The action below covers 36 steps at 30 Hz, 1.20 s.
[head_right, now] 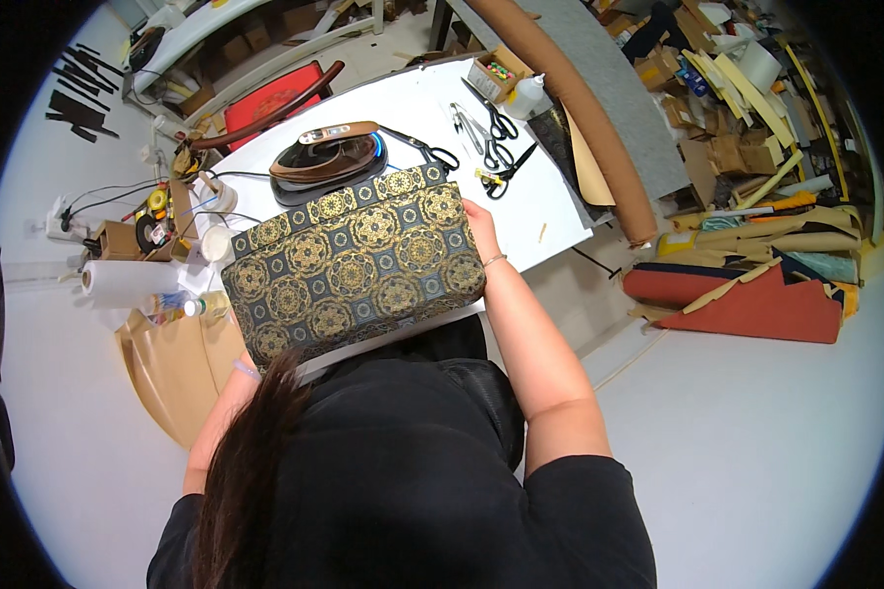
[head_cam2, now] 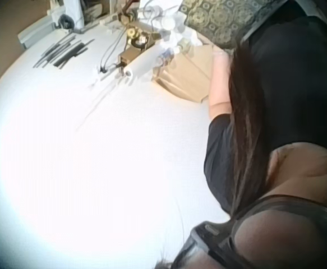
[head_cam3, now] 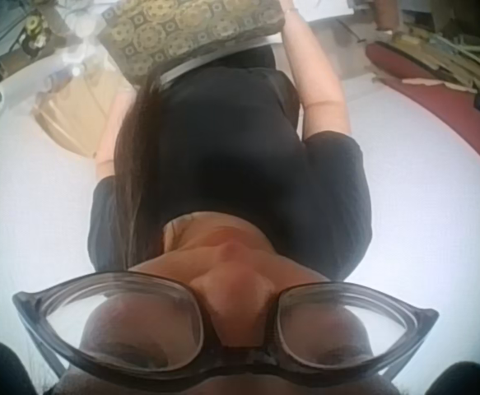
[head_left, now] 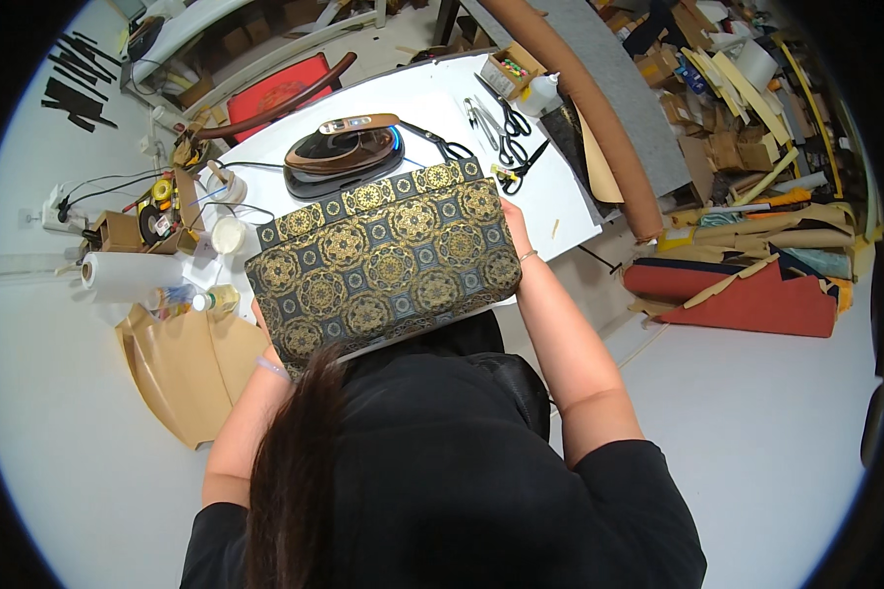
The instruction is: The person aligns a patterned fabric flap onto a rectangular pouch base, repeatedly lifting and repositioning the flap to check fit and alignment. They smooth the fabric and adjust edges by hand, then place the flap back down and continue fine-tuning the placement.
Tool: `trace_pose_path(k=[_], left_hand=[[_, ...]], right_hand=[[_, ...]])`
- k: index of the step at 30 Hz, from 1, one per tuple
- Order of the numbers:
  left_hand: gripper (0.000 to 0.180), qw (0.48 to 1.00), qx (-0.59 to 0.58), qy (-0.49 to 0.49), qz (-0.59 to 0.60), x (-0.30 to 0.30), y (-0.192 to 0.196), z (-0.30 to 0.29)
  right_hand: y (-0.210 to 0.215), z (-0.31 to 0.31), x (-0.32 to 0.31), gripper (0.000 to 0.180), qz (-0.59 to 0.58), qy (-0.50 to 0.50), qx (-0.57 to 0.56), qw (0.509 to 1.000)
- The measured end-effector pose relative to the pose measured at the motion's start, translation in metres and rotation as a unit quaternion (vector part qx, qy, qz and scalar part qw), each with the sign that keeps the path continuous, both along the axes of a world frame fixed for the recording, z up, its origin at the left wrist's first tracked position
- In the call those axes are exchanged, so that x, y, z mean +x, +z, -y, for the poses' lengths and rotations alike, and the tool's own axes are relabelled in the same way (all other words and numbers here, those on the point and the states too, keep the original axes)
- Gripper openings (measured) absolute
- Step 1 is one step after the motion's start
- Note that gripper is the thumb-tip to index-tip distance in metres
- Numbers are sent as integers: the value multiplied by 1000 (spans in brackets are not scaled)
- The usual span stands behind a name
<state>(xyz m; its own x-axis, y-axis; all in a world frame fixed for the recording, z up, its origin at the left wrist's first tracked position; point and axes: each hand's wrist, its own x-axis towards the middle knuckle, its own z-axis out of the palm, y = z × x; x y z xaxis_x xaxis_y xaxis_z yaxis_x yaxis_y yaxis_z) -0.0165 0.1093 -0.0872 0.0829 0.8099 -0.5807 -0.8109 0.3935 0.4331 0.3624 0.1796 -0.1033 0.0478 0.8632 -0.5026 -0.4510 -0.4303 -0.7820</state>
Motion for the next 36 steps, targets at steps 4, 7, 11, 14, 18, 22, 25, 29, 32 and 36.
trace_pose_path(k=[4, 7, 11, 14, 18, 22, 25, 29, 32, 36], left_hand=[[44, 1000, -2, 0, 6, -1, -1, 1], [45, 1000, -5, 3, 15, -3, -2, 4], [45, 1000, -6, 1, 28, -3, -2, 5], [45, 999, -6, 2, 34, -3, -3, 5], [46, 999, -5, 0, 39, -4, -3, 3], [46, 999, -4, -1, 42, -3, -9, 3], [46, 999, -3, 2, 39, -4, -13, 4], [47, 999, -3, 1, 42, -4, -14, 4], [47, 999, -3, 0, 43, -6, -15, 3], [48, 998, -5, 5, 55, -9, -19, 6]], right_hand=[[-11, -2, 4, 23, -7, 2, 6, 1000], [-15, -3, 6, 21, -24, 4, -2, 1000], [-9, -1, 6, 21, -23, 1, -2, 1000], [-12, -2, 7, 21, -32, 0, -6, 999], [-12, -2, 7, 20, -25, 2, -8, 1000], [-7, 0, 4, 21, -10, -2, -6, 1000], [-10, -1, 4, 25, -3, 11, 1, 1000], [-11, -1, 6, 25, 1, 9, -5, 1000], [-13, -1, 7, 26, -4, 8, -6, 1000], [-29, -4, 14, 30, 1, 13, -1, 1000]])
